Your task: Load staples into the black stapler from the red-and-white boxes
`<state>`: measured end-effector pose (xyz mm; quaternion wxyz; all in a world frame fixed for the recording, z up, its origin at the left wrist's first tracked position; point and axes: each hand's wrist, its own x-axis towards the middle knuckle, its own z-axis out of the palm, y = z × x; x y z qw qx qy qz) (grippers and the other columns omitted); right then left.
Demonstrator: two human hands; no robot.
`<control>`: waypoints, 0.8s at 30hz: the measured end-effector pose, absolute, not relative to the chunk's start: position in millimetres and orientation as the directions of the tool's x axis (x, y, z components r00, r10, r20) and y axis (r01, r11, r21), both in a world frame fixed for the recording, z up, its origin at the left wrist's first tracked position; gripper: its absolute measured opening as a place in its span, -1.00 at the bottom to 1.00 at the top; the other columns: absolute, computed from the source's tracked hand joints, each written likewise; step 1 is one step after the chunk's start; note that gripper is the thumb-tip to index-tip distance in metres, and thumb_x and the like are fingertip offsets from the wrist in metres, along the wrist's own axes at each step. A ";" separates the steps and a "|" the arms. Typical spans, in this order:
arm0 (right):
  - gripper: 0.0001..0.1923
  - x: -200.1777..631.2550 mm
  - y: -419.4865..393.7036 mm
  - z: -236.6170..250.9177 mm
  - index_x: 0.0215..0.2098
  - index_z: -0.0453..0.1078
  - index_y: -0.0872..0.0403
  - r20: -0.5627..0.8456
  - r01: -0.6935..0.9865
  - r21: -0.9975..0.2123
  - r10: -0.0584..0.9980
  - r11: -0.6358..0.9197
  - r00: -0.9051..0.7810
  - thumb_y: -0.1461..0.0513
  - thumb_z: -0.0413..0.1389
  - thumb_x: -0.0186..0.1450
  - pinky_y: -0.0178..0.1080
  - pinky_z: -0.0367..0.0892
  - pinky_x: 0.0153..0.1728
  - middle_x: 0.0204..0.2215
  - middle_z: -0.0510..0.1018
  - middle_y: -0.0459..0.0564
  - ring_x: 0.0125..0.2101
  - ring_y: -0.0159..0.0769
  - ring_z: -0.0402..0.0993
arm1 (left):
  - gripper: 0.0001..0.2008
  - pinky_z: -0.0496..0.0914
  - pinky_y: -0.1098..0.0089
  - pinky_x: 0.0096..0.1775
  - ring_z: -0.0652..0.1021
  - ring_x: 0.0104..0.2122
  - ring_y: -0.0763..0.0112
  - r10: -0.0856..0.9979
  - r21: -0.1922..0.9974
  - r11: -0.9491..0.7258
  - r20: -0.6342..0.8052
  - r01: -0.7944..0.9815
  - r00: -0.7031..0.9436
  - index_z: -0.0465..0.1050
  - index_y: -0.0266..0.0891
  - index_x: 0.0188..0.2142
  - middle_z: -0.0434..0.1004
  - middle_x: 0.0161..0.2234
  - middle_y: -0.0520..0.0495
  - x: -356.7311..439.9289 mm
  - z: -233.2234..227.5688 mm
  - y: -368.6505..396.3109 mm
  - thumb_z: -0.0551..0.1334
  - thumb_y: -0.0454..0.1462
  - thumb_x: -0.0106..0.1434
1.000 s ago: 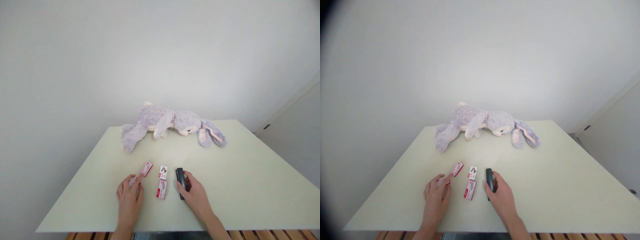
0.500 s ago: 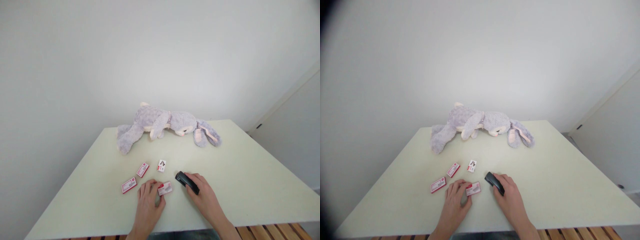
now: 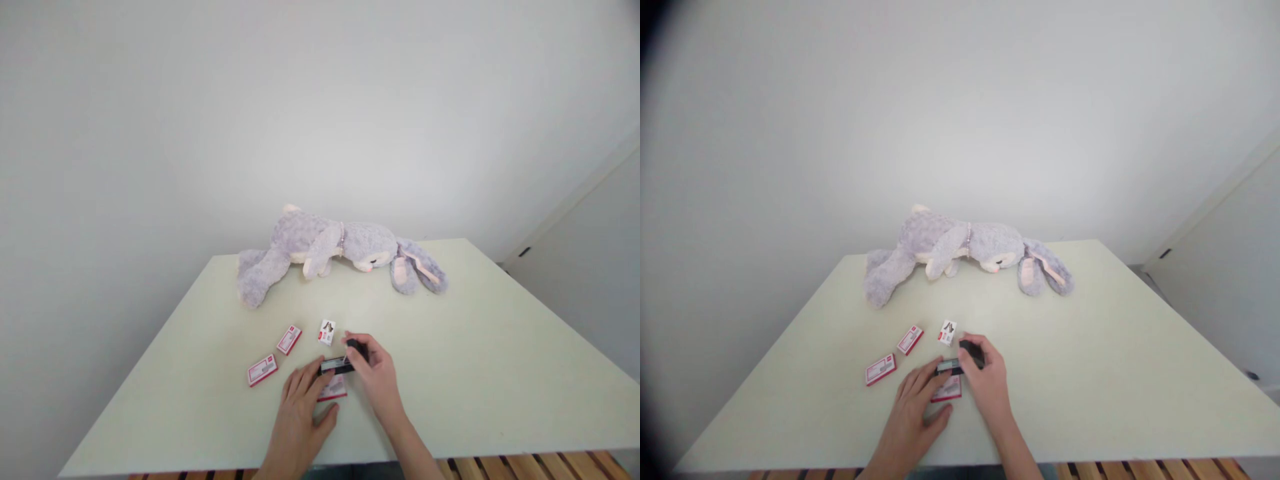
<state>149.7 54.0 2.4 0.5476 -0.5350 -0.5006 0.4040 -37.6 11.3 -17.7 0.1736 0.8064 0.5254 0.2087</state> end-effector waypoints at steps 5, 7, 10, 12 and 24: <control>-0.49 203.3 43.1 -17.1 -0.03 0.49 0.07 -0.084 -0.205 -0.979 0.928 -0.009 0.362 -0.11 -0.07 0.45 -0.02 0.54 -0.02 0.05 0.60 0.17 0.08 -0.02 0.53 | -0.45 0.23 -0.11 0.32 0.29 0.33 0.06 0.917 0.597 -0.377 0.136 0.708 0.374 0.41 0.09 0.21 0.25 0.38 -0.02 -50.8 -12.5 18.7 0.28 -0.34 0.25; -0.47 226.6 33.2 -27.2 0.03 0.46 0.03 -0.184 -0.193 -0.974 0.901 -0.115 0.394 -0.16 -0.03 0.41 -0.08 0.61 -0.18 0.02 0.61 0.12 -0.02 -0.04 0.59 | -0.50 0.24 -0.08 0.32 0.28 0.35 0.08 0.921 0.636 -0.360 0.124 0.683 0.370 0.44 0.05 0.17 0.24 0.38 -0.04 -55.8 -12.6 19.6 0.27 -0.35 0.25; -0.45 248.3 16.2 -37.4 0.05 0.41 0.00 -0.277 -0.157 -0.960 0.882 -0.233 0.381 -0.20 0.07 0.35 -0.22 0.55 -0.52 -0.22 0.62 0.01 -0.40 -0.19 0.61 | -0.60 0.27 -0.01 0.32 0.28 0.35 0.12 0.929 0.663 -0.343 0.133 0.665 0.346 0.47 0.01 0.08 0.23 0.38 -0.05 -60.3 -15.0 19.0 0.26 -0.35 0.27; -0.44 246.7 5.8 -39.7 -0.04 0.43 0.03 -0.324 -0.111 -0.946 0.900 -0.305 0.291 -0.23 0.06 0.35 -0.34 0.34 -0.71 -0.41 0.55 -0.08 -0.63 -0.33 0.47 | -0.63 0.28 -0.01 0.31 0.29 0.34 0.12 0.931 0.658 -0.346 0.150 0.669 0.334 0.48 0.00 0.04 0.24 0.37 -0.05 -58.7 -16.6 18.2 0.27 -0.36 0.27; -0.53 191.2 10.5 -39.1 -0.37 0.46 0.11 -0.274 0.271 -0.931 0.959 -0.246 -0.070 -0.12 0.10 0.36 -0.34 0.04 -0.57 -0.61 0.37 -0.15 -0.59 -0.40 0.19 | -0.65 0.35 -0.07 0.25 0.37 0.28 0.05 0.918 0.615 -0.394 0.223 0.683 0.329 0.53 0.00 -0.08 0.33 0.31 -0.04 -40.1 -23.1 21.6 0.43 -0.34 0.16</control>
